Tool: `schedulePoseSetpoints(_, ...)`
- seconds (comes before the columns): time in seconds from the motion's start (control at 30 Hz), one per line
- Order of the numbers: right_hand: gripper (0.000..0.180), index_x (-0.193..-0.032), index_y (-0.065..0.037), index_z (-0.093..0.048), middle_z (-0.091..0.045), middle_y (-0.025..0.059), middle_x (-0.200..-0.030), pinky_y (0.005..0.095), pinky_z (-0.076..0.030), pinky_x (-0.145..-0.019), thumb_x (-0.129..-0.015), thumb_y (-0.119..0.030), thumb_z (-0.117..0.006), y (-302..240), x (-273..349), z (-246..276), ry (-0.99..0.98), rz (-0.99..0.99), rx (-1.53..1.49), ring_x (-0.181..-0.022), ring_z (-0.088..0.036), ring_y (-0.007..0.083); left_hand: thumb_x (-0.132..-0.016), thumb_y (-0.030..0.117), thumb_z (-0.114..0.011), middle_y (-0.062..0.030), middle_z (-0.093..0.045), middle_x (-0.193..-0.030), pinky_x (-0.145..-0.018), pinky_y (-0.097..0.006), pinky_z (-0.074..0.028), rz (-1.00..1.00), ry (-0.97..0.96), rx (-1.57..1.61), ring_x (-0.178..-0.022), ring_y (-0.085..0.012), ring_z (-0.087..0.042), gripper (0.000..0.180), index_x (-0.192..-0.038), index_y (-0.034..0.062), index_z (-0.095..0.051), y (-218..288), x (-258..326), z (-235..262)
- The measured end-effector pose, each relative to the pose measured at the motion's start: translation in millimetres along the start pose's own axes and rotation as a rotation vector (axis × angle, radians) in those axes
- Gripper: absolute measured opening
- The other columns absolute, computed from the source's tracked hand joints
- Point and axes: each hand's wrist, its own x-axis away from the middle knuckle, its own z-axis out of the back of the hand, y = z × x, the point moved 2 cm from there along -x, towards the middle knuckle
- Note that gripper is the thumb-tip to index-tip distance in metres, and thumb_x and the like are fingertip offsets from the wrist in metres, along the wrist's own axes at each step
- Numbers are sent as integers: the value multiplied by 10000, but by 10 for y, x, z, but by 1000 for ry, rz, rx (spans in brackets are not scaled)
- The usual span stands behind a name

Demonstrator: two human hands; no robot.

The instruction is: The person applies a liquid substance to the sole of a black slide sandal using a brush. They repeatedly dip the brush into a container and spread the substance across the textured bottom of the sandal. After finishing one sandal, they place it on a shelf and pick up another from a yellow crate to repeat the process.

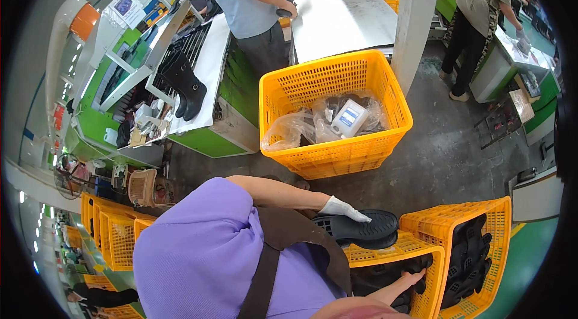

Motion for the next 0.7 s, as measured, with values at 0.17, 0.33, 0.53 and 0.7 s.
schedulePoseSetpoints(0.17,606,-1267,-43,-513,-571,116,-1243,473,-403,-986,-776,-344,-700,-66,155,20,-189,-11,-102,-1105,-533,315,-919,469,-540,-130,-660,-974,-693,-357,-565,-29,-67,24,-766,-242,-666,455,-1161,87,-587,-33,69,36)
schedulePoseSetpoints(0.33,441,-1207,-49,-574,-621,105,-1159,438,-484,-898,-824,-258,-639,16,218,196,-340,-28,-206,-1046,-583,294,-887,423,-620,-130,-662,-1027,-755,-386,-557,-50,3,130,-822,-260,-665,470,-1183,61,-577,-58,68,163)
schedulePoseSetpoints(0.53,497,-1162,54,-543,-589,194,-1164,507,-535,-839,-704,16,-732,133,993,290,-51,524,-320,-953,-623,347,-904,400,-595,-188,-606,-1155,-862,-416,-529,46,18,104,-979,-300,-636,536,-1268,19,-498,283,132,50)
schedulePoseSetpoints(0.7,634,-1246,55,-455,-572,141,-1176,374,-498,-873,-683,60,-746,-146,1736,718,-119,827,-240,-1025,-579,255,-935,399,-542,-225,-607,-1080,-810,-409,-550,-26,12,128,-928,-300,-645,519,-1273,10,-479,301,-90,-146)
